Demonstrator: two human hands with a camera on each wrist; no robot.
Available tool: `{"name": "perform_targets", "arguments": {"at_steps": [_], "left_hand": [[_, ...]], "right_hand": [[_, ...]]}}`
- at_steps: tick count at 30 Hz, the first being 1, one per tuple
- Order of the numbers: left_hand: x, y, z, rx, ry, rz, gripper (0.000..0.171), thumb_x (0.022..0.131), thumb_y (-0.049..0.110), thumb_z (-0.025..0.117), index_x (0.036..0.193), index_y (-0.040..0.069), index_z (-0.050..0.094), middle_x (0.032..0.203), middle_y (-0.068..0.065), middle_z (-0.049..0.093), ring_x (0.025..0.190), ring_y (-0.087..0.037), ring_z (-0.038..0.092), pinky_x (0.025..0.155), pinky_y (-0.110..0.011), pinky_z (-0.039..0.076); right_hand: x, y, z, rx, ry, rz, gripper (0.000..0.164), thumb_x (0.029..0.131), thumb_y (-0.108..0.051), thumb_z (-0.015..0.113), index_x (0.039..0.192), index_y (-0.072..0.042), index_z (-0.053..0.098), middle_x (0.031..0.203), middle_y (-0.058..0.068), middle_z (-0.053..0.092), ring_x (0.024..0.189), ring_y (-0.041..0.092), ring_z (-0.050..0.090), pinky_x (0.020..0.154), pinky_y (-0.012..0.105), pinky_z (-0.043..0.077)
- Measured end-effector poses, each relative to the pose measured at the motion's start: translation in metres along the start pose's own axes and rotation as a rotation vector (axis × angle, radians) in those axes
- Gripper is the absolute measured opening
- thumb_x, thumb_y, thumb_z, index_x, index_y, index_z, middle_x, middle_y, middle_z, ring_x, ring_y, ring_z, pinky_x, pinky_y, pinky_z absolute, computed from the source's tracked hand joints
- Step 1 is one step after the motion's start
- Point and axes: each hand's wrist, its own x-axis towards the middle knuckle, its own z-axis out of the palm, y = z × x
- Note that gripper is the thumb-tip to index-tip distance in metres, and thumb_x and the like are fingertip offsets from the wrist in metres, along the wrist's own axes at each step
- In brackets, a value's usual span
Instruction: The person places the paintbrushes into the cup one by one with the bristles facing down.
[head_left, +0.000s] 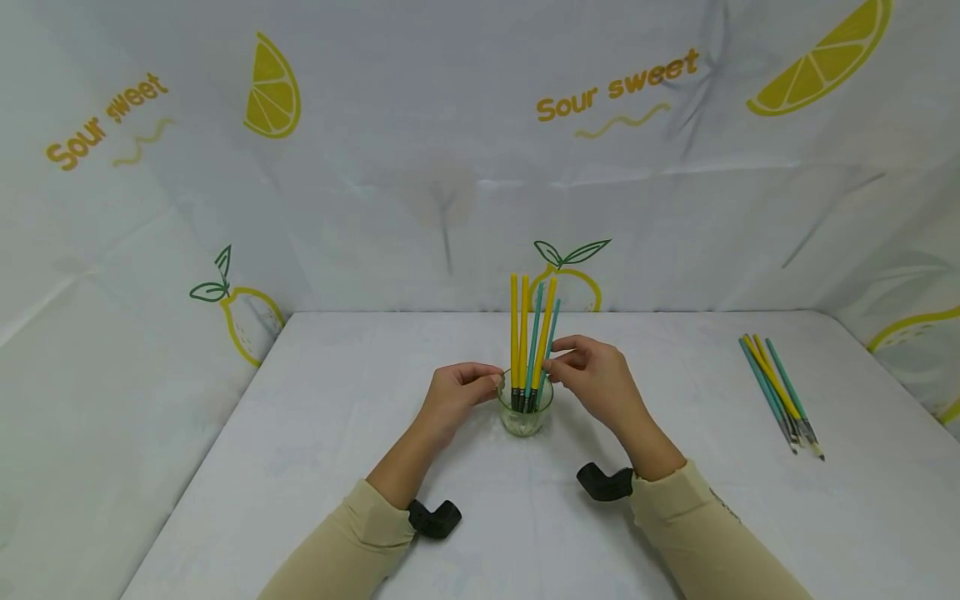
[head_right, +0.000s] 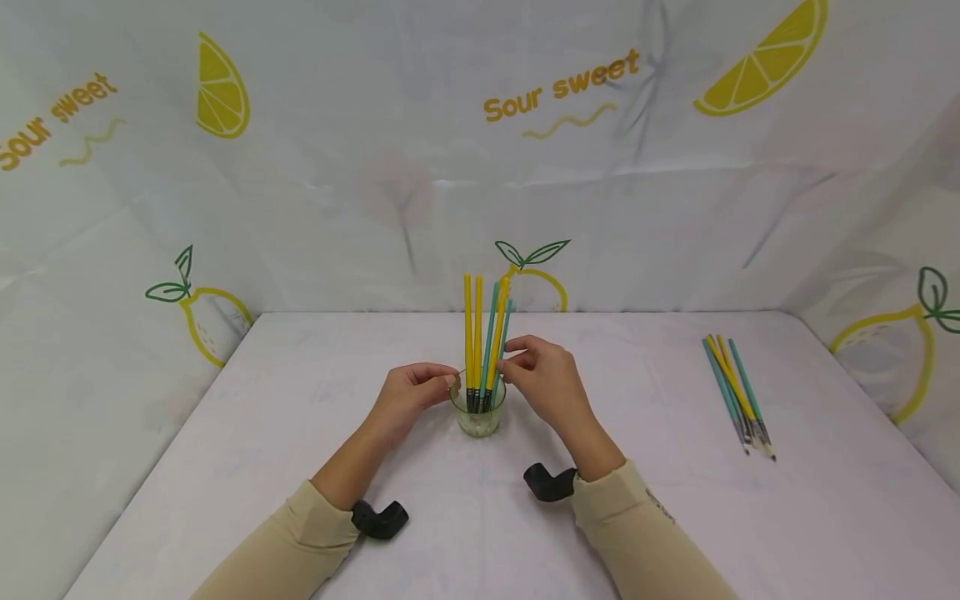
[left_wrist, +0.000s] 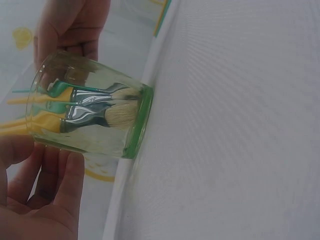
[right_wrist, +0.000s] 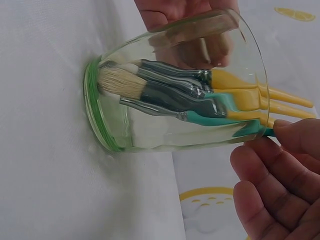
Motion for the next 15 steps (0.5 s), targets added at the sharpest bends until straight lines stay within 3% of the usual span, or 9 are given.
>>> {"name": "perform_targets", "arguments": {"at_steps": [3, 7, 15], "left_hand": [[0.0, 0.0, 0.0, -0.001, 0.001, 0.001, 0.022, 0.093, 0.011, 0.066, 0.108, -0.004, 0.071, 0.104, -0.01, 0.07, 0.093, -0.016, 0.07, 0.087, -0.032, 0.059], [0.001, 0.0, 0.0, -0.01, -0.004, 0.001, 0.022, 0.093, 0.01, 0.066, 0.109, -0.005, 0.071, 0.105, -0.012, 0.07, 0.094, -0.018, 0.07, 0.087, -0.033, 0.059], [0.002, -0.002, 0.0, -0.019, -0.021, -0.017, 0.027, 0.093, 0.012, 0.067, 0.112, -0.007, 0.069, 0.109, -0.016, 0.068, 0.102, -0.028, 0.069, 0.089, -0.033, 0.059]], "right_hand": [[0.0, -0.001, 0.0, -0.006, -0.007, 0.005, 0.03, 0.093, -0.024, 0.067, 0.118, -0.008, 0.065, 0.093, 0.005, 0.076, 0.084, 0.02, 0.07, 0.071, 0.032, 0.054], [-0.001, 0.0, -0.006, -0.017, -0.008, 0.009, 0.033, 0.093, -0.027, 0.067, 0.12, -0.007, 0.065, 0.095, 0.006, 0.076, 0.087, 0.026, 0.07, 0.071, 0.033, 0.055], [-0.003, 0.017, -0.042, -0.064, 0.051, 0.023, 0.034, 0.094, -0.032, 0.066, 0.119, -0.008, 0.066, 0.1, 0.012, 0.075, 0.089, 0.031, 0.071, 0.072, 0.032, 0.057]]}}
